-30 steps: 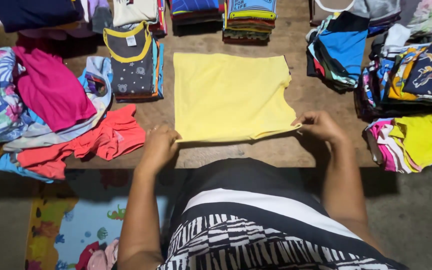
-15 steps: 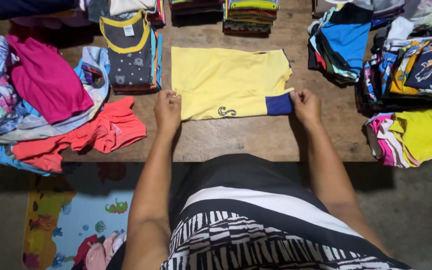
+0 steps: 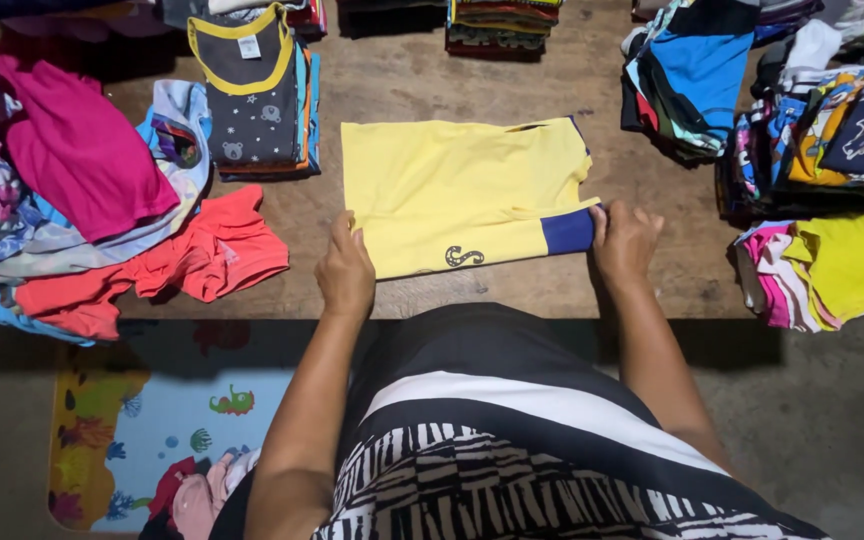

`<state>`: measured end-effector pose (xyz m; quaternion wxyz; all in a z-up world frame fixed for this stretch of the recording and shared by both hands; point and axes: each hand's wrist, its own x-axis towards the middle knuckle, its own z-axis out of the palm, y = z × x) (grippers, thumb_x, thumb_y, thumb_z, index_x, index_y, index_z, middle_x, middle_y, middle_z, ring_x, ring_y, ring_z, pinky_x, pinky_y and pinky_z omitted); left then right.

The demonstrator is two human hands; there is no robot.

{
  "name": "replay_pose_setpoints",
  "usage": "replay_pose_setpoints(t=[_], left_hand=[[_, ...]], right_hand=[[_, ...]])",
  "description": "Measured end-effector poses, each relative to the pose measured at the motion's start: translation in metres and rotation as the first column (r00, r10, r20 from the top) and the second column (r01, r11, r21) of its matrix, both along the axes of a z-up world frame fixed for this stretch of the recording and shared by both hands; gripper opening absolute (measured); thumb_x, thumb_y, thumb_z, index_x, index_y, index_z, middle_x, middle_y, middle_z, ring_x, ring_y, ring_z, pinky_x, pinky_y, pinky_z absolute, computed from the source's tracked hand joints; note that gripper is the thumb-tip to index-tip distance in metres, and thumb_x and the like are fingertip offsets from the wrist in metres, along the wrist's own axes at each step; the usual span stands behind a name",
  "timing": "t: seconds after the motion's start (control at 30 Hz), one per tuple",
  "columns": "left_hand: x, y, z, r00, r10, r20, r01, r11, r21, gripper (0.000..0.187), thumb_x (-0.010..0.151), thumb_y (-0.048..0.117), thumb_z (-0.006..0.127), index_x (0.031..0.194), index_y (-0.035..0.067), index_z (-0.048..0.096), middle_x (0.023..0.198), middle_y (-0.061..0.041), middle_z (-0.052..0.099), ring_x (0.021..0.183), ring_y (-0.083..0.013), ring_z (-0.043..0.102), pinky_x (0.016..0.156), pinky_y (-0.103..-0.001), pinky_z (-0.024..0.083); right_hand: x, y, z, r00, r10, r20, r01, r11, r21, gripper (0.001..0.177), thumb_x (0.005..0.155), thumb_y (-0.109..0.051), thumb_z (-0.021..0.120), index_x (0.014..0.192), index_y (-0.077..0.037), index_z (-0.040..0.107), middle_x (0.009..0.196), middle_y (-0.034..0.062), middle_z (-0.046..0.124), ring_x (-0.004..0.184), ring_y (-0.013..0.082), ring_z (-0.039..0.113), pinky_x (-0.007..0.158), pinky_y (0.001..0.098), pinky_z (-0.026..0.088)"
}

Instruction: Folding various items of clothing on a low wooden surface.

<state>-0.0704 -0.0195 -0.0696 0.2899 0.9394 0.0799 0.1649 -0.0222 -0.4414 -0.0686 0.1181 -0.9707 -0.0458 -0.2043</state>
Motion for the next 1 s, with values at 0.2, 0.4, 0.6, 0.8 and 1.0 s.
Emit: replay_pose_setpoints(t=[0.2, 0.4, 0.6, 0.8, 1.0], left_hand=[[0.003, -0.003, 0.019, 0.997, 0.002, 0.072, -0.005, 0.999, 0.048, 0.041, 0.099, 0.012, 0.067, 0.137, 0.006, 0.052, 0.118, -0.020, 0.067, 0.095, -0.0412, 0.069, 0.074, -0.050, 0.055], [0.040, -0.008, 0.031, 0.979, -0.141, 0.146, 0.120, 0.982, 0.142, 0.025, 0.097, 0.009, 0.065, 0.121, 0.007, 0.063, 0.125, -0.016, 0.060, 0.117, -0.0379, 0.057, 0.098, -0.051, 0.045], [0.093, -0.029, 0.015, 0.930, -0.332, 0.160, 0.287, 0.924, 0.253, 0.021, 0.096, 0.010, 0.061, 0.115, 0.008, 0.067, 0.129, -0.013, 0.060, 0.122, -0.0333, 0.053, 0.104, -0.050, 0.039], [0.097, -0.014, 0.014, 0.962, -0.255, 0.101, 0.213, 0.927, 0.307, 0.028, 0.090, 0.007, 0.060, 0.116, 0.010, 0.069, 0.120, -0.011, 0.061, 0.116, -0.0328, 0.054, 0.097, -0.048, 0.040], [0.105, -0.027, 0.017, 0.952, -0.290, 0.098, 0.258, 0.933, 0.251, 0.027, 0.084, 0.005, 0.064, 0.111, 0.008, 0.068, 0.113, -0.012, 0.060, 0.110, -0.0324, 0.055, 0.096, -0.048, 0.042]], right_hand=[[0.002, -0.004, 0.005, 0.985, -0.042, -0.165, 0.038, 0.999, -0.030, 0.020, 0.095, -0.025, 0.076, 0.090, -0.007, 0.067, 0.082, 0.0155, 0.068, 0.087, 0.0378, 0.064, 0.084, 0.0522, 0.040], [0.052, -0.016, 0.009, 0.961, -0.076, -0.265, 0.199, 0.857, 0.475, 0.035, 0.093, -0.034, 0.074, 0.107, -0.003, 0.066, 0.089, 0.0146, 0.070, 0.084, 0.0309, 0.070, 0.077, 0.0446, 0.055], [0.095, 0.018, 0.010, 0.992, 0.042, -0.121, 0.001, 0.944, 0.330, 0.035, 0.084, -0.025, 0.085, 0.104, 0.001, 0.073, 0.082, 0.0202, 0.071, 0.076, 0.0364, 0.069, 0.068, 0.0460, 0.054], [0.110, -0.035, -0.043, 0.975, -0.139, -0.170, 0.183, 0.943, 0.278, 0.020, 0.091, -0.019, 0.081, 0.093, -0.002, 0.070, 0.083, 0.0175, 0.071, 0.078, 0.0357, 0.069, 0.070, 0.0476, 0.054], [0.112, 0.007, 0.009, 0.998, 0.054, 0.026, -0.060, 0.905, 0.421, 0.011, 0.091, 0.000, 0.068, 0.101, 0.001, 0.066, 0.099, 0.0198, 0.065, 0.089, 0.0331, 0.068, 0.078, 0.0415, 0.056]])
